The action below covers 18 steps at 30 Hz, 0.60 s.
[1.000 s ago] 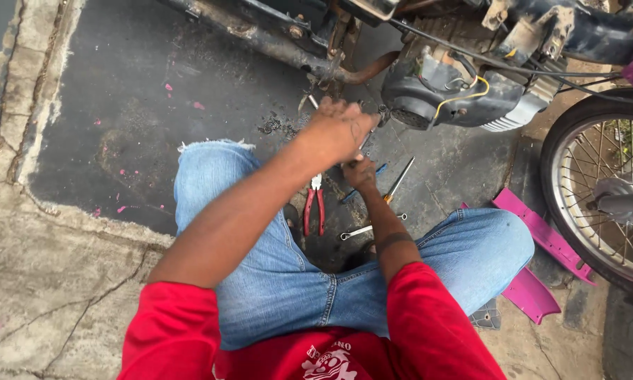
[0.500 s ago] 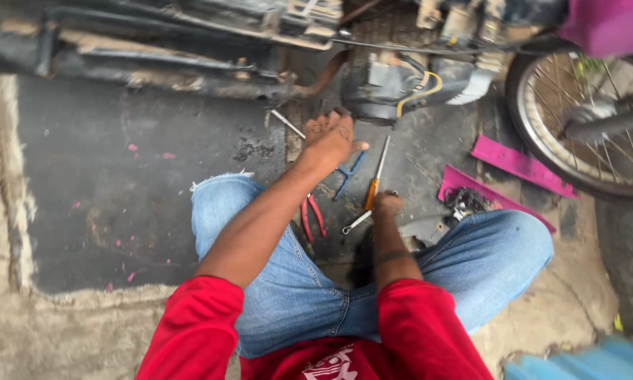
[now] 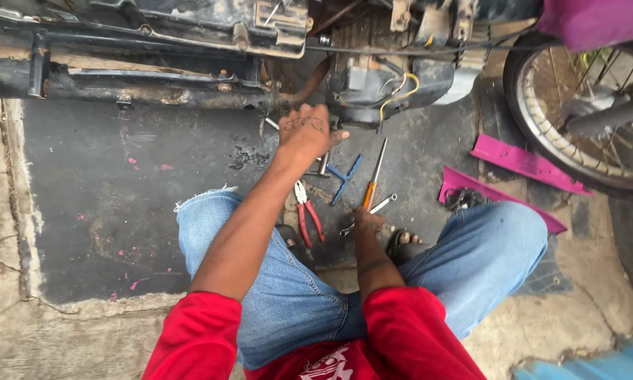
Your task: The person removes a cover and a box from the motorcycle, then detaches the carburetor using pliers and a screwdriver. After working on the engine with a wrench and a screwdriver, they reattach the carburetor and tighten its components.
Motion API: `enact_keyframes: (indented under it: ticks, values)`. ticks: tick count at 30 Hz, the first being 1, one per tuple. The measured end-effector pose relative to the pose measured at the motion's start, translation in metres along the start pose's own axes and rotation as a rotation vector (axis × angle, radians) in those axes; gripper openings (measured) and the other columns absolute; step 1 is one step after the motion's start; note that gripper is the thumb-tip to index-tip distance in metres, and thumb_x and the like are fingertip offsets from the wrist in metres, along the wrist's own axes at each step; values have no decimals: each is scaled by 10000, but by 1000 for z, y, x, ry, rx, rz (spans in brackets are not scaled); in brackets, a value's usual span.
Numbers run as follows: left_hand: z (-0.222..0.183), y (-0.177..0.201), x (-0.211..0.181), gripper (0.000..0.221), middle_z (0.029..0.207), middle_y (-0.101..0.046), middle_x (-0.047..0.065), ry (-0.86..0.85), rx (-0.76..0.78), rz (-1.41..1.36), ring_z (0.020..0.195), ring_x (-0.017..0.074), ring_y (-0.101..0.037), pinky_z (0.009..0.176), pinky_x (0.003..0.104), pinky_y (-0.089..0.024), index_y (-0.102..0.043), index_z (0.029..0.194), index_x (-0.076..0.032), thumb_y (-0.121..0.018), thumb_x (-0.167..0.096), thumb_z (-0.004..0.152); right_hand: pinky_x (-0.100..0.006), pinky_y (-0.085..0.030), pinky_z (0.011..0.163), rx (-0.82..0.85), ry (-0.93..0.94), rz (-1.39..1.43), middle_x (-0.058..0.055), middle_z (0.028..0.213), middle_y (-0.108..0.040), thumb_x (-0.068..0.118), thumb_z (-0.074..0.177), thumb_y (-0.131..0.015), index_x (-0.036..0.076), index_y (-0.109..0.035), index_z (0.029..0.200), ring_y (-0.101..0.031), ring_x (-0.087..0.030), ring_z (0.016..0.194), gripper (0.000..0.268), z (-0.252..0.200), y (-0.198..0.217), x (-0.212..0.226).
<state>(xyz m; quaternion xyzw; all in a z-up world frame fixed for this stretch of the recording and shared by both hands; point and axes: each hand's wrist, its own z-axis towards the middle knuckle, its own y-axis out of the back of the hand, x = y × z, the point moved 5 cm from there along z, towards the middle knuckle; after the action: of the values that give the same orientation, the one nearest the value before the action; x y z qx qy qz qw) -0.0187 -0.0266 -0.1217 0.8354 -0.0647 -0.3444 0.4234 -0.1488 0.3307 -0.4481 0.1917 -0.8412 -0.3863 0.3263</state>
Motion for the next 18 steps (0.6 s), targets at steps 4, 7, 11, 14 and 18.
enact_keyframes:
  ticks: [4,7,11,14,18]
  values:
    - [19,5,8,742,1311,-579,195,101,-27,25,1263,397,-524,1024,566,-375,-597,1252,-88,-785,-639,791,-378,-561,846,133,-123,-11,-121,1002,-752,216,911,-630,46,-763,1040,-710,-281,938,252,16,-14,-8]
    - [38,8,-2,756,1323,-559,151,177,28,73,1289,377,-492,1031,546,-365,-579,1259,-134,-839,-604,727,-361,-560,839,232,-201,-24,-107,983,-753,252,932,-613,46,-766,1031,-698,-261,919,276,123,-55,-54]
    - [70,-1,-19,769,1329,-618,110,275,-25,314,1284,346,-552,960,523,-459,-607,1316,-116,-910,-461,699,-344,-515,703,654,-22,131,-76,904,-679,237,974,-632,25,-693,1077,-646,-225,802,243,40,-28,60]
    - [49,25,-35,862,1369,-633,72,430,86,304,1303,322,-574,932,485,-523,-638,1321,-115,-1015,-399,599,-326,-447,502,1298,222,337,-34,795,-569,196,1026,-669,-4,-581,1150,-574,-179,637,251,-16,6,171]
    - [81,-8,9,453,1357,-707,114,621,-151,195,1290,349,-634,963,513,-527,-736,1294,-127,-828,-260,871,-277,-438,531,1729,307,41,-31,812,-604,207,1033,-617,4,-618,1291,-556,-128,644,328,-96,110,238]
